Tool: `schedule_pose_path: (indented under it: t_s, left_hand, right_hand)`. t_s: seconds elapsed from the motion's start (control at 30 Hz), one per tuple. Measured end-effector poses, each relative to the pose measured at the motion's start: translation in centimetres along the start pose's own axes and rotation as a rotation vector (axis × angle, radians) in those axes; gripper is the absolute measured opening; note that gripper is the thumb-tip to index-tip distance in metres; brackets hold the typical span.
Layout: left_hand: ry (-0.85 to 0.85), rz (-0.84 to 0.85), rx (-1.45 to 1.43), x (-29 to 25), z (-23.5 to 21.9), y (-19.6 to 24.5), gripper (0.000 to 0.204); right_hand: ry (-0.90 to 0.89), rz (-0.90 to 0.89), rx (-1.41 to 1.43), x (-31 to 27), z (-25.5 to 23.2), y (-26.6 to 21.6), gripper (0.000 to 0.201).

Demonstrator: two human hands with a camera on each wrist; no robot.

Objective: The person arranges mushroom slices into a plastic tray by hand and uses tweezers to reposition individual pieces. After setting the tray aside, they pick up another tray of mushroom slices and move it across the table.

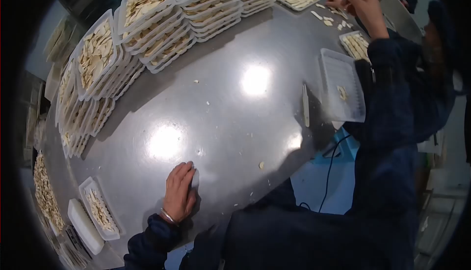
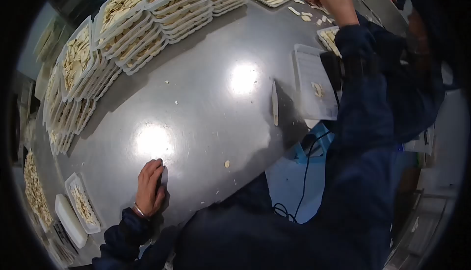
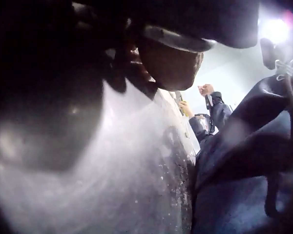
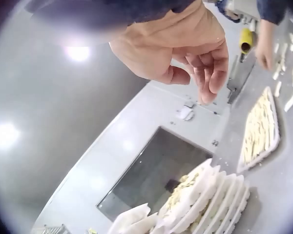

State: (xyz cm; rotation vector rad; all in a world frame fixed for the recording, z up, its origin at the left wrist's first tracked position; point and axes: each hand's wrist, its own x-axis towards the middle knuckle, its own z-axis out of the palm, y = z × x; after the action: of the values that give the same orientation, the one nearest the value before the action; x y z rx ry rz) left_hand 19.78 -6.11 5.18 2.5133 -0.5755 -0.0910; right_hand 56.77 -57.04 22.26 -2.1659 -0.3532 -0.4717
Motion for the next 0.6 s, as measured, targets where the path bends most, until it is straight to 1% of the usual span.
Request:
schedule_pose_path:
  t_s: [0.07, 0.1, 0.17, 0.23, 0.27, 0.3, 0.37, 0.4, 0.43, 0.47, 0.5, 0.53, 0.57, 0.6]
  left_hand:
    - [0.008, 0.010, -0.006, -0.1, 0.2, -0.2, 0.063]
    - [0.015, 0.012, -0.010, -0.1, 0.2, -0.1, 0.063]
    - [0.027, 0.038, -0.034, -0.1, 0.0, 0.0, 0.061]
    - [0.035, 0.063, -0.057, -0.1, -0.2, -0.1, 0.061]
    - [0.053, 0.089, -0.105, 0.0, -0.3, -0.2, 0.057]
    - [0.046, 0.080, -0.117, -0.2, -0.4, -0.1, 0.056]
    - [0.035, 0.079, -0.151, -0.1, -1.0, 0.2, 0.054]
    - [0.041, 0.025, -0.184, -0.2, -1.4, 1.1, 0.051]
    - [0.064, -0.028, -0.256, -0.3, -1.7, 1.8, 0.048]
    - [0.128, -0.030, -0.239, -1.0, -1.6, 2.1, 0.047]
    - [0.193, -0.038, -0.225, -2.0, -1.4, 2.3, 0.045]
    - [0.245, -0.087, -0.177, -3.2, -1.4, 2.8, 0.043]
    - [0.290, -0.143, -0.123, -4.5, -1.5, 3.2, 0.041]
    - [0.332, -0.200, -0.096, -5.8, -1.5, 3.4, 0.039]
  right_hand:
    - [0.072, -0.078, -0.296, -7.2, 1.6, -5.2, 0.020]
    - [0.104, -0.119, -0.444, -10.1, 2.0, -7.1, 0.018]
    - [0.063, -0.078, -0.765, -14.6, 1.1, -4.1, 0.017]
    - [0.111, 0.060, -0.641, -20.1, 1.9, -3.7, 0.015]
    - [0.132, 0.062, -0.591, -22.5, 2.4, -3.2, 0.014]
    - [0.152, 0.065, -0.545, -24.8, 2.8, -2.8, 0.013]
    - [0.238, 0.124, -0.428, -28.6, 5.0, -4.6, 0.011]
    - [0.290, 0.091, -0.396, -30.3, 6.5, -4.8, 0.012]
    - [0.250, 0.121, -0.334, -31.6, 7.7, -5.9, 0.017]
    - [0.232, 0.050, -0.395, -32.8, 9.2, -6.2, 0.023]
    - [0.251, -0.054, -0.347, -33.6, 11.0, -7.1, 0.028]
    - [0.191, -0.107, -0.336, -34.1, 12.3, -8.5, 0.032]
    - [0.124, -0.131, -0.295, -34.8, 13.5, -9.0, 0.036]
    - [0.086, -0.182, -0.314, -35.3, 14.7, -9.4, 0.037]
